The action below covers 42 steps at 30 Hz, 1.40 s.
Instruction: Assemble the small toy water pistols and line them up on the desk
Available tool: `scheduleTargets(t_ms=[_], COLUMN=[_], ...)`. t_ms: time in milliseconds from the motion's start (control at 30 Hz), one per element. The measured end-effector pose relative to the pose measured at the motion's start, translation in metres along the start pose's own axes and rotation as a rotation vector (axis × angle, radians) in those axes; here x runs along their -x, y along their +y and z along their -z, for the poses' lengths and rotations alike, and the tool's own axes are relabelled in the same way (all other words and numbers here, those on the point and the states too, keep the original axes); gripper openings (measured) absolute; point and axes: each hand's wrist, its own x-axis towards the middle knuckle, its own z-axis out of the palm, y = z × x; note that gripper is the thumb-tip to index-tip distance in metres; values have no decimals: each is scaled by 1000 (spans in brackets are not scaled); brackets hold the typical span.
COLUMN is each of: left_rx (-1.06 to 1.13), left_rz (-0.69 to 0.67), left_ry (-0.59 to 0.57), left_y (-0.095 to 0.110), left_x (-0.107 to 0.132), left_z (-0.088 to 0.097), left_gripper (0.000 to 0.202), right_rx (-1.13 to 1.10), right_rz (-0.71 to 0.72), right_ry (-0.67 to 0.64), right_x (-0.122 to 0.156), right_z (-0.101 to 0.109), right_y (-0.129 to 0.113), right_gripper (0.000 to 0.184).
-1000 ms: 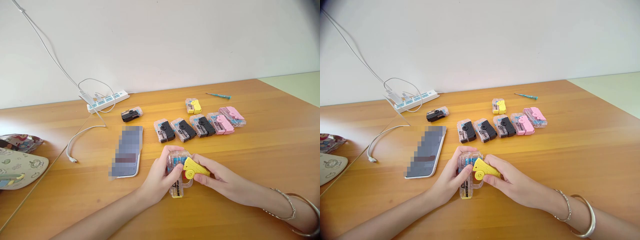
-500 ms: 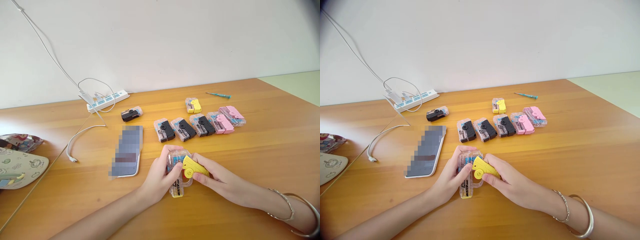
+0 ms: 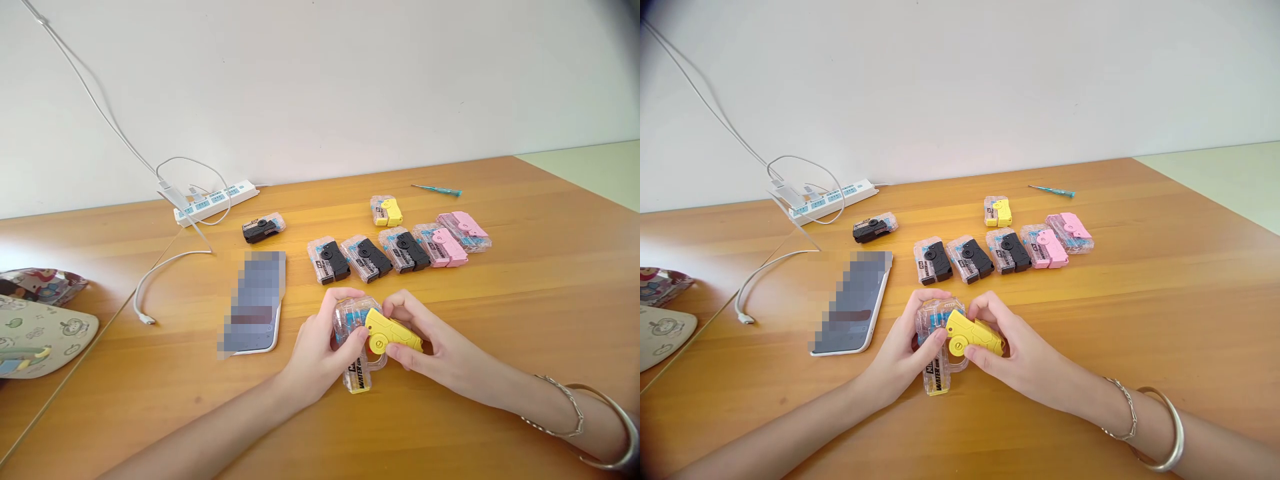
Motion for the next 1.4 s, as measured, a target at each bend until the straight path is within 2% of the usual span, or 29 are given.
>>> scheduleTargets(t_ms=[233, 467, 600, 700, 800, 933, 1033, 1100, 1267, 1400], left_rx=[17, 16, -63, -84, -74, -126, -181, -204, -234, -207], left_rz=[3, -25, -56, -112, -234, -468, -602, -640, -652, -607], left_ry=[-2, 8, 44, 93, 152, 227, 256, 268, 274, 250], left_y=[0, -1, -2, -2, -3, -4, -4, -3, -2, -3], left_x=[0, -1, -1, -1, 0, 1, 0, 0, 1, 0], left_z=[0, 0, -1, -1, -1, -1, 0, 1, 1, 0], left_gripper=[32, 39, 52, 46, 32, 27, 27, 26, 23, 24], right_rx=[3, -8, 187, 421, 513, 507, 513, 516, 528, 549], right_rz=[-69, -10, 142, 340, 492, 609, 668, 682, 673, 667], right_ry=[57, 176, 283, 330, 321, 296, 251, 238, 272, 273], right_x=[2, 0, 0, 1, 2, 1, 0, 0, 1, 0], right_z=[0, 1, 5, 7, 8, 9, 11, 11, 10, 12], right_y=[3, 8, 11, 13, 16, 18, 17, 16, 15, 15], right_gripper=[25, 28, 34, 33, 35, 43, 49, 49, 35, 39])
